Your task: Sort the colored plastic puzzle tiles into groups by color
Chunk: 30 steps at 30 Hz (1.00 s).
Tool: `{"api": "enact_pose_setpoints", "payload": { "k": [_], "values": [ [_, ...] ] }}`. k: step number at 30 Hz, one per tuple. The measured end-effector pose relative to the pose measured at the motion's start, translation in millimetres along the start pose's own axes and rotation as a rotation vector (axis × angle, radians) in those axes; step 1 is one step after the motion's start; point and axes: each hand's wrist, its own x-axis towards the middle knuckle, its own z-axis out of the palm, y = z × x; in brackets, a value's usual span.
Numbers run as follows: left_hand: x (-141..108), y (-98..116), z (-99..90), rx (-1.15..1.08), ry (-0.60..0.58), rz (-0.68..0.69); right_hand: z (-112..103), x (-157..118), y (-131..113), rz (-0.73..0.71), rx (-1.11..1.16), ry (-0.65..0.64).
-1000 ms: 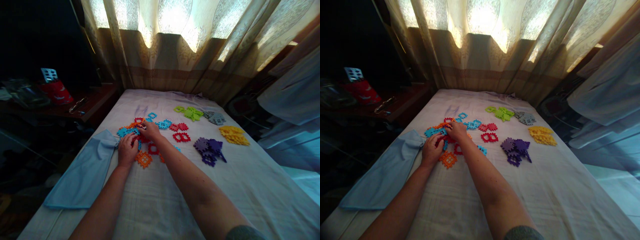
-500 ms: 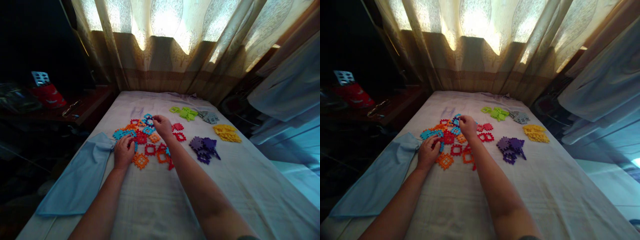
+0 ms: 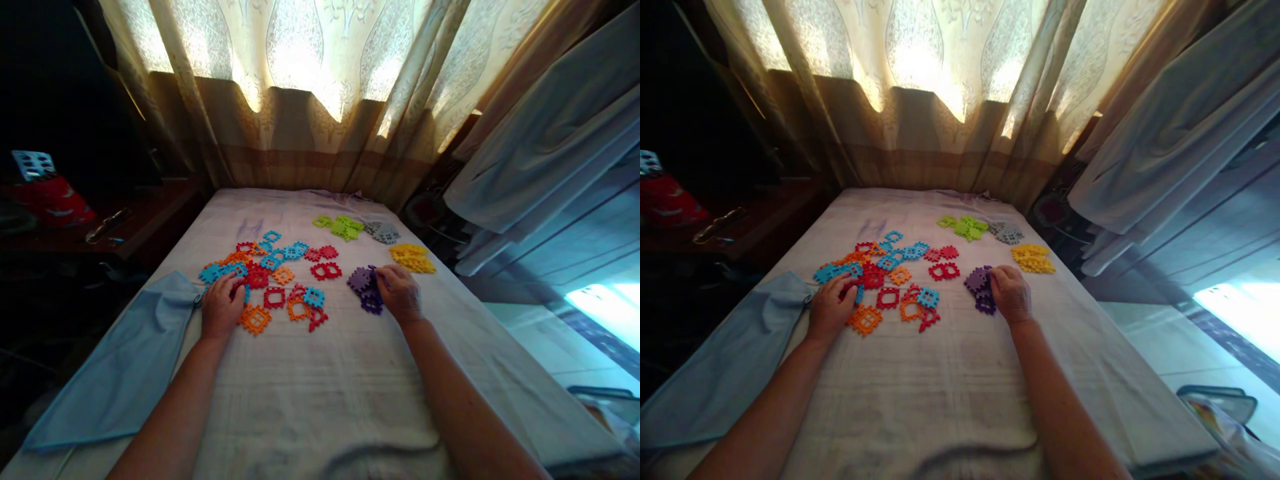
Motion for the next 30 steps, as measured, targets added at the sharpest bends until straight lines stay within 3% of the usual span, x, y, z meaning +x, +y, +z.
{"api": "enact_pose_setpoints", "payload": {
  "k": [6,12,16,30],
  "values": [
    [-0.5,-0.4,-0.1,0.005,-0.003,-0.001,-4.0,-23.2,-16.4,0.021,-0.134,-0.179],
    [-0.5,0.8,-2.0,0.010,-0.012,0.005,11.1,-22.5,-19.0,0.092,-0.190,-0.430],
    [-0.6,0.5,-2.6,0.022,-0.022,0.011,24.3,-9.9,-11.3,0.165,-0.164,-0.424],
    [-2.7,-0.6,-1.9,0.033,-0.032,0.022,71.4,38.0,11.9,0.213,-0.128,-0.363]
  ]
}}
